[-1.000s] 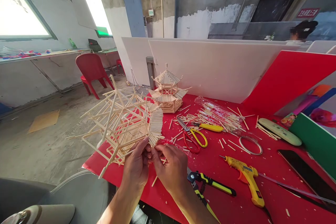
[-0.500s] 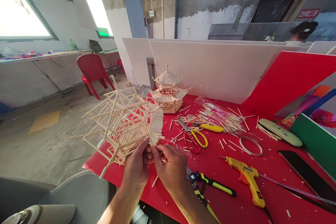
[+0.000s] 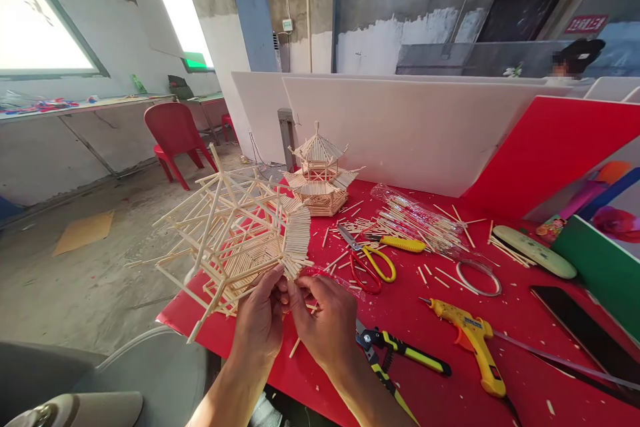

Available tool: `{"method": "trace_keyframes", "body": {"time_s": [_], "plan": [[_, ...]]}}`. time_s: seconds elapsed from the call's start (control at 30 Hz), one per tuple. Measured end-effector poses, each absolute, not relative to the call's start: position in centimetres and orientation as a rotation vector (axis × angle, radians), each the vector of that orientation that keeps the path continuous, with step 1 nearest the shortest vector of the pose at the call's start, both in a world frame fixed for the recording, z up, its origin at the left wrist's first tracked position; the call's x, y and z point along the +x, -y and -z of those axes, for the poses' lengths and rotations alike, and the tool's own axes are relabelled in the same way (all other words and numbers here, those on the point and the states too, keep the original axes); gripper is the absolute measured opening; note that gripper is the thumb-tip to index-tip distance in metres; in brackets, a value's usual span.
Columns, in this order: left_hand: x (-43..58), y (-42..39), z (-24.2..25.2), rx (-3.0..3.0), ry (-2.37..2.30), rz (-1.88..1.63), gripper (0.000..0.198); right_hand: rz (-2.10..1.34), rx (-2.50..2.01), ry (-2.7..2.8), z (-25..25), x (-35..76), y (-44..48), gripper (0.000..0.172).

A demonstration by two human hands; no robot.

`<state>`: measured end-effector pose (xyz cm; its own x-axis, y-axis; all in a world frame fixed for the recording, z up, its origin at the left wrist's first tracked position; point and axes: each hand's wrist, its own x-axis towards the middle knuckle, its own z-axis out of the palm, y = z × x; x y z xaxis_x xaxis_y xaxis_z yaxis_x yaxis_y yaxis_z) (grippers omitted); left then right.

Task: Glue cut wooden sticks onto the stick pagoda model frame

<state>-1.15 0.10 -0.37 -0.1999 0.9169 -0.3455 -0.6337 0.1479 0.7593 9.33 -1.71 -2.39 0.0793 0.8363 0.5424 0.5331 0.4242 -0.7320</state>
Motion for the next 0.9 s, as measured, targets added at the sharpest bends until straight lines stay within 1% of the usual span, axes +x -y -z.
{"method": "trace_keyframes", "body": {"time_s": [0.17,0.47,0.9], "plan": [[-1.12,-0.02,0.50,0.395,-1.050,-1.499,0.024,-0.293,-1.281,1.573,2.71,9.90,1.43,0.020],[-0.92,0.13,0.46,0.459,-1.053,-1.513,0.022,-0.306,-1.279,1.606,3.23,9.99,1.01,0.020],[-0.99,0.24,0.62,0.505,-1.044,-1.526,0.023,-0.429,-1.287,1.571,3.14,9.83,0.84,0.020]]}}
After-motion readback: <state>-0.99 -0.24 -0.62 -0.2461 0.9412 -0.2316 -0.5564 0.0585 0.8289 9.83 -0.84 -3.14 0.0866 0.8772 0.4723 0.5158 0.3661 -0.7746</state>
